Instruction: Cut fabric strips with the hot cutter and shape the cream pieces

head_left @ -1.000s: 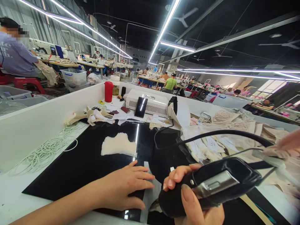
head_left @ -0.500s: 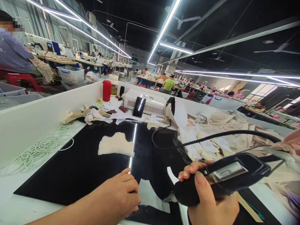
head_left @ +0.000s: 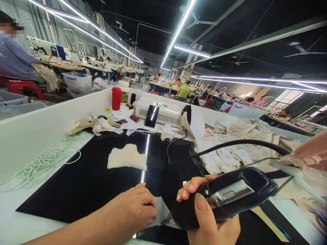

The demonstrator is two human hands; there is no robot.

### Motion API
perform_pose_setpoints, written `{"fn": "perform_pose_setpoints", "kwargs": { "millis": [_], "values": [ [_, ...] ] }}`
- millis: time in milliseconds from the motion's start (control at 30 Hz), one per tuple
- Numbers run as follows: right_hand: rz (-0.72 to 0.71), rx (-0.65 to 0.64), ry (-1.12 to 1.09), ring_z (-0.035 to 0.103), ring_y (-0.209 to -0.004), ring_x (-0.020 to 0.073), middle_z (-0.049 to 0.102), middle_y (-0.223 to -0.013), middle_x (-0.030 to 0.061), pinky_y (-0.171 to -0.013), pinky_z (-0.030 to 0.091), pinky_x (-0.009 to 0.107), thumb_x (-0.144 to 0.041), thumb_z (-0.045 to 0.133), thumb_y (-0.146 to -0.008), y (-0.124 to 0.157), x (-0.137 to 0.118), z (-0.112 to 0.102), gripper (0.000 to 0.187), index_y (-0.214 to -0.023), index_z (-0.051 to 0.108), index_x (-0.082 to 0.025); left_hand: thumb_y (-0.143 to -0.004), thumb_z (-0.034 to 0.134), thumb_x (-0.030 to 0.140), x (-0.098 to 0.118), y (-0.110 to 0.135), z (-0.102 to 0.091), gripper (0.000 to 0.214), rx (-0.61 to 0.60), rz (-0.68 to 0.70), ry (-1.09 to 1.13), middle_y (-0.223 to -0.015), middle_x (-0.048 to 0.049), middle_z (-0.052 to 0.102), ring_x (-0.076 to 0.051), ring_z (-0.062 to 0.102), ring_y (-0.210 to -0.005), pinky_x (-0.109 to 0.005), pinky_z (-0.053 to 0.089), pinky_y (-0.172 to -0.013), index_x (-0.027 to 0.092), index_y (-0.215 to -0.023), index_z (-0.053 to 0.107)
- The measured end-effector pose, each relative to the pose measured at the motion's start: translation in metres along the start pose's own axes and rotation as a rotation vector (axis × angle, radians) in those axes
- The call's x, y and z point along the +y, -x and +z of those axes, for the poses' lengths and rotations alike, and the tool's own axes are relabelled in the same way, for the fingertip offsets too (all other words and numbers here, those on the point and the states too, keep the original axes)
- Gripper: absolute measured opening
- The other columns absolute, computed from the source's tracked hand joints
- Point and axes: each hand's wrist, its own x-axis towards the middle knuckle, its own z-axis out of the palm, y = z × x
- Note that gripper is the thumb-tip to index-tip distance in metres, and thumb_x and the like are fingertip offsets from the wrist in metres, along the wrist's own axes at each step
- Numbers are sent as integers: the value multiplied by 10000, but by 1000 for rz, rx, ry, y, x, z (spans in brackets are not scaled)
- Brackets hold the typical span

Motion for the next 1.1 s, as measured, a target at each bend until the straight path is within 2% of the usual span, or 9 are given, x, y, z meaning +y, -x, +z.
{"fn": "perform_pose_setpoints", "kwargs": {
  "millis": [167,333,433,533,667,867,1100],
  "values": [
    [-16,-14,13,609,-651,128,634,-801,-54,-609,540,295,-308,750,-912,0,0,2,254,-1113,595,-302,-1014,571,142,0,0,-2,157,-22,-10,-8,-1094,-18,696,-159,690,-1021,-416,296,-1249,226,-1047,701],
    [4,46,44,612,-661,114,641,-816,-62,-663,538,295,-298,798,-872,-9,1,1,296,-1081,588,-290,-956,635,125,2,-1,-5,148,-10,-42,29,-1052,-49,698,-198,686,-1000,-430,348,-1221,203,-1041,728],
    [5,58,21,606,-657,119,636,-811,-53,-642,538,299,-311,807,-865,-10,-1,1,303,-1076,592,-277,-879,763,119,4,-1,-10,270,-70,-100,125,-1177,-36,690,-210,669,-1125,-444,272,-1262,232,-1122,730],
    [1,38,-51,601,-659,114,632,-794,-55,-618,542,271,-323,816,-859,-5,-4,4,321,-1093,601,-281,-827,853,193,4,0,-15,394,-138,-127,211,-1297,-37,666,-229,621,-1243,-465,218,-1279,263,-1192,722],
    [7,1,-76,607,-650,111,640,-789,-49,-604,542,255,-359,813,-866,4,-5,9,310,-1092,615,-284,-797,880,214,2,0,-19,493,-182,-157,231,-1356,-51,641,-258,590,-1290,-539,201,-1272,280,-1254,709],
    [6,-15,-63,618,-645,108,639,-797,-49,-601,543,257,-332,787,-894,7,-1,10,286,-1116,611,-294,-772,890,159,6,-4,-28,560,-248,-196,238,-1395,-47,616,-260,555,-1325,-559,171,-1272,288,-1282,700],
    [46,-30,-94,603,-660,106,632,-800,-60,-609,545,247,-387,800,-882,13,-7,15,304,-1107,612,-306,-801,869,208,-1,0,-22,522,-188,-145,263,-1384,-51,635,-273,574,-1312,-583,185,-1257,315,-1284,702]
  ]
}}
